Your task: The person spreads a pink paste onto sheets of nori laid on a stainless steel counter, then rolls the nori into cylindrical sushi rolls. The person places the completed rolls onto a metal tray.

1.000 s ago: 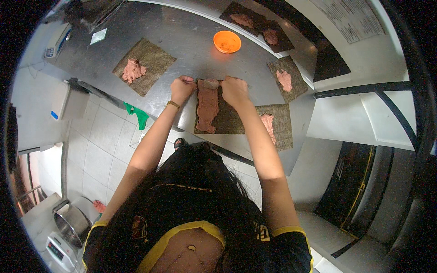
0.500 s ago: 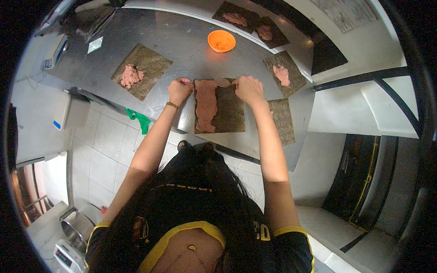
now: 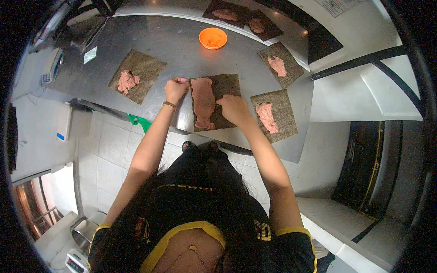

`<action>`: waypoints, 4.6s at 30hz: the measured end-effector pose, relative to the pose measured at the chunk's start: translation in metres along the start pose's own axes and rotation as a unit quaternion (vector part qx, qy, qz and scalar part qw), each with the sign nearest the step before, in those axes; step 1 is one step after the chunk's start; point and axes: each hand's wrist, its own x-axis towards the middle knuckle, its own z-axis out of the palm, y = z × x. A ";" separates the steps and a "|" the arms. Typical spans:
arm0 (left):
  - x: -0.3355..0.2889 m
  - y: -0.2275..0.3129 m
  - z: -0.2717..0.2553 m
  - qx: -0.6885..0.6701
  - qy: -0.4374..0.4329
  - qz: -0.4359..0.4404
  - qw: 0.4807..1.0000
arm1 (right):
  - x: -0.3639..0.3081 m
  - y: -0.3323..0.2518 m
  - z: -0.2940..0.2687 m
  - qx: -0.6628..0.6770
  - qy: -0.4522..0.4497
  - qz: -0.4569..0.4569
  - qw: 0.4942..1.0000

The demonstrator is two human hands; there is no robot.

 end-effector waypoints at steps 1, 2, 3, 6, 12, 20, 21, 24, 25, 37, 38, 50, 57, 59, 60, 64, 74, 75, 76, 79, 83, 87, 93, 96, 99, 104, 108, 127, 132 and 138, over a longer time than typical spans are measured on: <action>0.001 -0.001 0.001 -0.014 -0.001 -0.003 1.000 | -0.005 0.001 0.003 -0.002 -0.001 -0.010 1.000; 0.001 -0.002 0.002 -0.010 -0.003 -0.001 1.000 | -0.009 0.002 0.004 -0.003 -0.002 -0.020 1.000; 0.002 -0.002 0.002 -0.006 -0.004 0.001 1.000 | -0.012 0.005 0.002 -0.001 -0.013 -0.039 0.999; 0.004 -0.003 0.001 -0.006 -0.009 -0.011 1.000 | -0.016 0.008 -0.012 0.028 -0.038 -0.074 0.996; 0.004 -0.001 0.000 -0.012 -0.022 -0.013 1.000 | 0.004 0.005 -0.015 0.055 0.017 -0.008 0.998; -0.004 0.014 -0.005 -0.053 -0.045 -0.041 0.997 | -0.010 -0.021 -0.007 -0.036 -0.102 -0.034 0.994; -0.006 0.016 -0.006 -0.053 -0.046 -0.042 0.997 | -0.015 -0.023 -0.009 -0.037 -0.107 -0.043 0.993; -0.006 0.016 -0.005 -0.059 -0.047 -0.040 0.996 | -0.027 -0.027 -0.016 -0.038 -0.120 -0.068 0.990; -0.005 0.015 -0.005 -0.062 -0.046 -0.040 0.996 | -0.031 -0.026 -0.020 -0.037 -0.126 -0.076 0.988; -0.041 -0.006 -0.030 -0.109 -0.287 -0.120 0.944 | -0.019 -0.040 -0.007 -0.042 -0.032 -0.036 0.998; -0.044 -0.005 -0.032 -0.111 -0.295 -0.127 0.940 | -0.019 -0.042 -0.004 -0.052 -0.039 -0.037 0.997; -0.063 -0.007 -0.045 -0.103 -0.329 -0.093 0.934 | -0.060 -0.048 -0.033 0.004 -0.084 -0.025 0.996; -0.095 -0.029 -0.058 -0.091 -0.377 -0.081 0.918 | -0.061 -0.047 -0.011 -0.009 -0.035 0.010 0.999; -0.106 -0.033 -0.058 -0.047 -0.343 -0.042 0.937 | -0.064 -0.055 -0.011 -0.033 -0.042 0.003 0.999; -0.111 -0.034 -0.058 -0.025 -0.326 -0.022 0.945 | -0.064 -0.055 -0.011 -0.045 -0.022 -0.021 0.999; -0.134 -0.022 -0.055 0.086 -0.206 0.114 0.968 | -0.061 -0.050 -0.002 -0.093 0.023 -0.075 0.993; -0.148 -0.015 -0.048 0.153 -0.128 0.136 0.971 | -0.051 -0.045 -0.013 -0.088 0.027 -0.026 0.995; -0.150 -0.013 -0.048 0.161 -0.121 0.138 0.970 | -0.050 -0.047 -0.013 -0.091 0.017 -0.023 0.995; -0.150 -0.013 -0.048 0.161 -0.122 0.139 0.970 | -0.050 -0.050 -0.011 -0.095 0.006 -0.022 0.995; -0.151 -0.014 -0.048 0.159 -0.124 0.136 0.970 | -0.053 -0.057 -0.004 -0.079 -0.030 0.002 0.996; -0.151 -0.015 -0.048 0.153 -0.123 0.146 0.970 | -0.066 -0.066 0.003 -0.083 -0.024 -0.008 0.996; -0.151 -0.016 -0.048 0.155 -0.120 0.152 0.969 | -0.073 -0.064 0.007 -0.109 -0.021 -0.026 0.994; -0.150 -0.015 -0.049 0.161 -0.128 0.157 0.966 | -0.080 -0.035 0.004 -0.148 -0.018 -0.066 0.987; -0.149 -0.017 -0.048 0.154 -0.114 0.176 0.966 | -0.078 -0.024 -0.002 -0.147 -0.021 -0.062 0.987; -0.149 -0.017 -0.049 0.161 -0.125 0.166 0.965 | -0.075 -0.009 -0.007 -0.131 -0.004 -0.069 0.989; -0.150 -0.013 -0.050 0.152 -0.123 0.162 0.967 | -0.069 0.004 -0.026 -0.008 -0.036 0.002 0.999; -0.150 -0.013 -0.051 0.148 -0.123 0.167 0.967 | -0.065 -0.004 -0.018 0.001 -0.011 0.003 1.000; -0.150 -0.016 -0.050 0.148 -0.127 0.166 0.967 | -0.024 0.011 0.001 0.033 -0.005 -0.001 0.999; -0.150 -0.017 -0.049 0.145 -0.126 0.160 0.968 | -0.035 -0.002 0.000 0.024 -0.071 -0.011 0.997; -0.149 -0.014 -0.051 0.154 -0.128 0.167 0.965 | -0.051 -0.005 -0.014 0.005 -0.119 -0.038 0.992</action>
